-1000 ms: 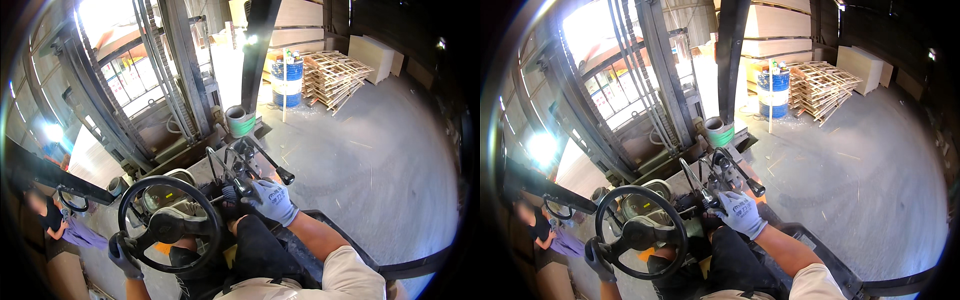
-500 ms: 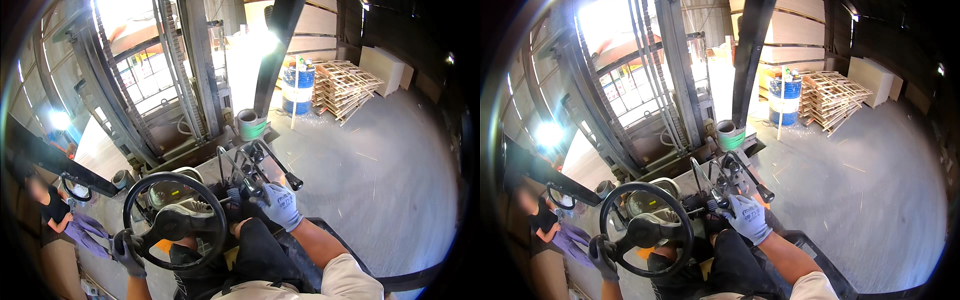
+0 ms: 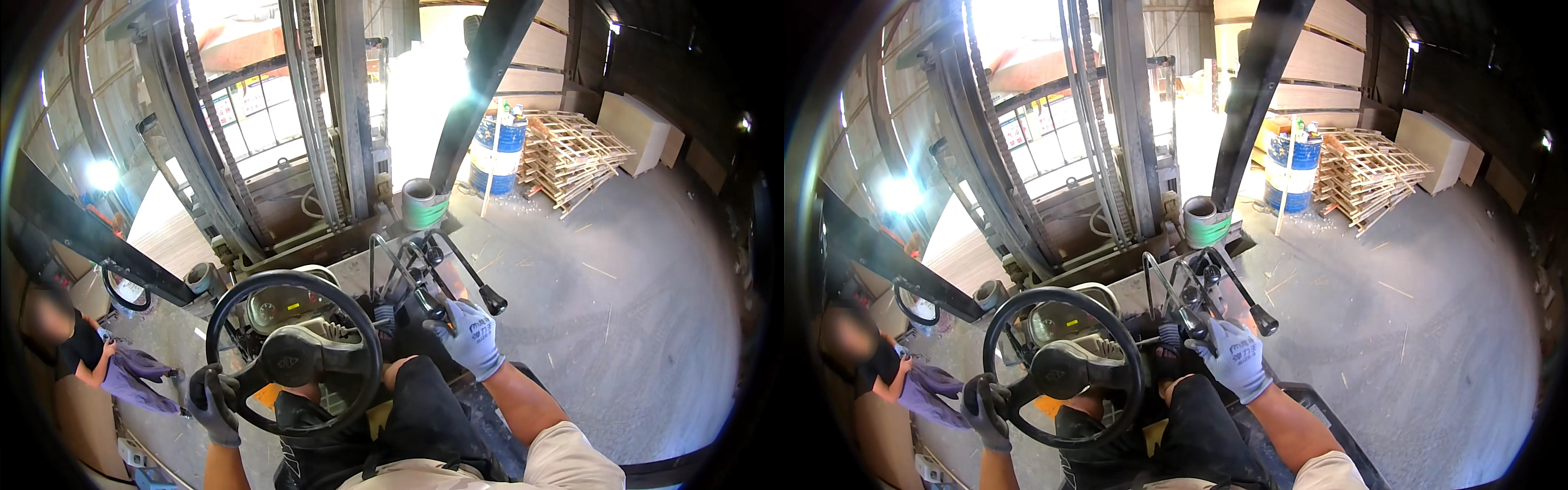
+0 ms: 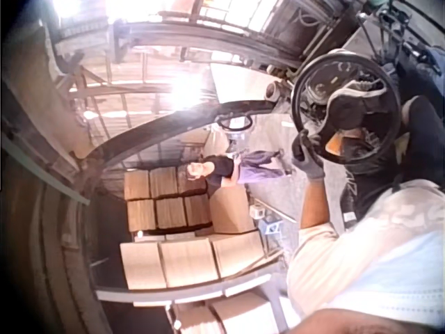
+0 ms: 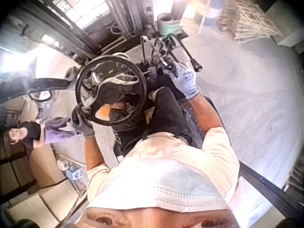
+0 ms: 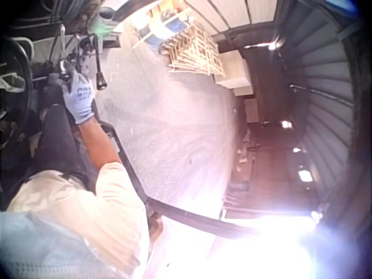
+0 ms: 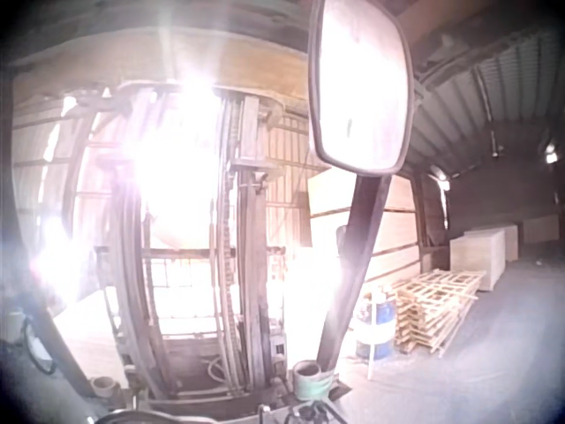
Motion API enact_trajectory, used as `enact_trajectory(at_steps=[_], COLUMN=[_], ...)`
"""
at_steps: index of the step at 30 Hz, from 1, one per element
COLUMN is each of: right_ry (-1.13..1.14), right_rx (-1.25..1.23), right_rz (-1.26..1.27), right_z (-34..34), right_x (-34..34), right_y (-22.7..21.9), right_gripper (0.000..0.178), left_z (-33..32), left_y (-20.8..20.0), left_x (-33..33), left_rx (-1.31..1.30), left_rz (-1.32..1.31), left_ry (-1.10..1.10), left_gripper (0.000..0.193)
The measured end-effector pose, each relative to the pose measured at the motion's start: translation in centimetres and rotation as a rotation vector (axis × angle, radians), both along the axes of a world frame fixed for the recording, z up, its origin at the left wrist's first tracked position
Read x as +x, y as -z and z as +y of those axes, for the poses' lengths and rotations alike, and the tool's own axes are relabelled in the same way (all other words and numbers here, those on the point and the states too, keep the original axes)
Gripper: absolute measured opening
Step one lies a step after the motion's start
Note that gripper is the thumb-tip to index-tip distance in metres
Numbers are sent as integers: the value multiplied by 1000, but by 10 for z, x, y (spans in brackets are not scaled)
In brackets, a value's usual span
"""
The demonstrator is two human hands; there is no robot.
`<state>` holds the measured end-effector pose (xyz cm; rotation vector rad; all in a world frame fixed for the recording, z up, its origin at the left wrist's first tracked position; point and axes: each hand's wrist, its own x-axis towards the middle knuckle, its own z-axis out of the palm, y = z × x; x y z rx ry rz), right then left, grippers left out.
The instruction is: The person operates a forklift within a lumber warehouse to transport large stacks of wood panels, using the steering wheel and hydraulic levers to lift and move materials.
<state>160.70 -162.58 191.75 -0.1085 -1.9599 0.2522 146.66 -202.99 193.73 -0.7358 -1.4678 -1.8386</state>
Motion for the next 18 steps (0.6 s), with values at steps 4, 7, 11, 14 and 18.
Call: enact_trajectory(at_steps=[4,7,11,14,18], right_ry=[-34,-42,-29,-61,-55], right_rx=[-36,-9,18,-56,-96], right_rz=[-32,-39,30,-15,-66], right_z=[-12,-9,-1,-17,-15], right_x=[2,-15,-25,-30,-33], right_y=[-12,-24,-20,-31,-34], right_gripper=[42,49,47,44,47], left_z=[-11,-19,-15,-25,-21], left_y=[-5,-23,-27,-35,-49], left_x=[3,-11,-28,-25,-22], left_rx=[3,-27,-87,-41,-9], left_rz=[-16,12,15,-80,-76], left_ry=[49,58,5,123,131], left_gripper=[17,18,17,14,19])
